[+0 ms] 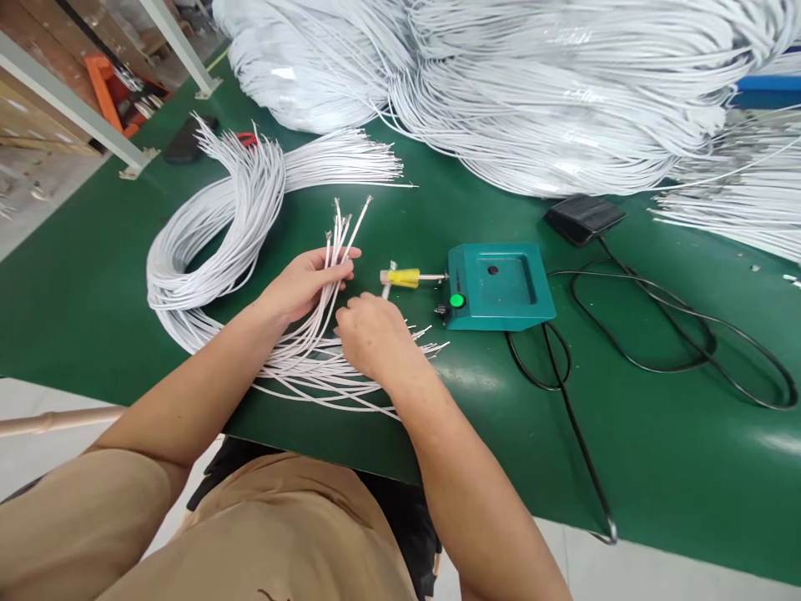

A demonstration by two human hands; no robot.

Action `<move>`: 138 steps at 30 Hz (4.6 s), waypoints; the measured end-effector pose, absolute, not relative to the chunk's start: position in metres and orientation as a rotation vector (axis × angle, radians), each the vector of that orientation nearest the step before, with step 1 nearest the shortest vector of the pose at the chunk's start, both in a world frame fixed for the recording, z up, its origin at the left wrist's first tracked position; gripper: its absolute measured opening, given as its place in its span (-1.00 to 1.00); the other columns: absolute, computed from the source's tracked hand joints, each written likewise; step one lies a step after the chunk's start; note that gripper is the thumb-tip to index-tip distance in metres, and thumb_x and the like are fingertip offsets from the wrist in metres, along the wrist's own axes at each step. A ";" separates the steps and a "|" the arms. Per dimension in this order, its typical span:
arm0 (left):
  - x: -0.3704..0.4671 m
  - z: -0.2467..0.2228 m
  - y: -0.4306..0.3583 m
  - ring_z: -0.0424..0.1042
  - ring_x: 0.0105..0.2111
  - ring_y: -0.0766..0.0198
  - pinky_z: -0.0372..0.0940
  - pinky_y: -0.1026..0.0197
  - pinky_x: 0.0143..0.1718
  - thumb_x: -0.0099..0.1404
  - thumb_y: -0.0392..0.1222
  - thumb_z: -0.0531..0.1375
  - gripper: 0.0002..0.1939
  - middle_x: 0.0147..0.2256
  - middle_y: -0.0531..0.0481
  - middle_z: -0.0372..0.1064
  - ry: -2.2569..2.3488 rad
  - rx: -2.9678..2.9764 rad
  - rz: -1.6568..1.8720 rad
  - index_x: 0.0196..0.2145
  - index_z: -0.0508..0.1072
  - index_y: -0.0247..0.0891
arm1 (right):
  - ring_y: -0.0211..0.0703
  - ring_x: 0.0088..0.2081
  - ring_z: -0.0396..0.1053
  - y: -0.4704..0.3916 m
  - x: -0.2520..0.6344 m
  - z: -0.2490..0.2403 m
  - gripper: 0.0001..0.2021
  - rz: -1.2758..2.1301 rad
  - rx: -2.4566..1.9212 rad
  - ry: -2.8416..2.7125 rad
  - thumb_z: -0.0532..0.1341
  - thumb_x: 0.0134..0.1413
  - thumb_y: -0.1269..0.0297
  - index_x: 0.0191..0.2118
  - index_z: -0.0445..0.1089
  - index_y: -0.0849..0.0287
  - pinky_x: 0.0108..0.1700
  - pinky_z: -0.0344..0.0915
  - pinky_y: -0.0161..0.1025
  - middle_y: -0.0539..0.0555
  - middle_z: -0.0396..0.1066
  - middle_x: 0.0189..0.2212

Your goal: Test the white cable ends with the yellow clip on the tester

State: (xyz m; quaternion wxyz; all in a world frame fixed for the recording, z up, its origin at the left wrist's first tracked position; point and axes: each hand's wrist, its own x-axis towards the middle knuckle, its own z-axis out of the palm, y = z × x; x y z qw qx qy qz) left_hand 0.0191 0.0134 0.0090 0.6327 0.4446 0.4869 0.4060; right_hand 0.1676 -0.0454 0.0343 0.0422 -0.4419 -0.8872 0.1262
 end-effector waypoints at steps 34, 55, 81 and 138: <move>0.023 0.018 -0.002 0.46 -0.42 0.38 0.30 0.35 -0.41 0.15 -0.19 0.34 -0.68 -0.38 0.06 0.38 1.007 1.321 0.866 -0.30 0.24 -0.28 | -0.50 -0.67 0.01 -0.015 0.188 0.025 -0.83 1.768 -0.989 -0.678 0.39 -0.14 0.32 -0.39 0.52 0.32 -0.64 0.00 -0.42 -0.13 0.20 -0.62; 0.022 0.015 -0.002 0.36 -0.44 0.40 0.27 0.31 -0.38 0.03 -0.18 0.38 -0.64 -0.35 0.05 0.40 1.115 1.366 0.925 -0.32 0.29 -0.29 | -0.41 -0.59 0.29 -0.023 0.180 0.031 -0.75 1.526 -1.154 -0.772 0.48 -0.20 0.21 -0.38 0.56 0.25 -0.46 0.35 -0.40 -0.06 0.40 -0.61; 0.023 0.011 -0.001 0.40 -0.36 0.35 0.30 0.26 -0.25 0.14 -0.17 0.35 -0.70 -0.33 0.04 0.40 1.008 1.367 0.973 -0.22 0.38 -0.28 | -0.38 -0.48 0.37 -0.021 0.183 0.029 -0.82 1.466 -1.151 -0.851 0.41 -0.15 0.28 -0.34 0.56 0.19 -0.28 0.39 -0.35 -0.02 0.50 -0.45; 0.047 0.005 0.007 0.28 -0.60 0.44 0.20 0.36 -0.57 0.05 -0.26 0.32 -0.57 -0.42 -0.01 0.49 1.280 1.342 0.769 -0.07 0.49 -0.31 | 0.01 -0.25 0.25 -0.009 0.232 0.024 -0.72 -0.149 -1.641 -2.195 0.05 0.12 0.50 -0.38 0.49 0.15 0.18 0.16 0.15 0.12 0.26 -0.54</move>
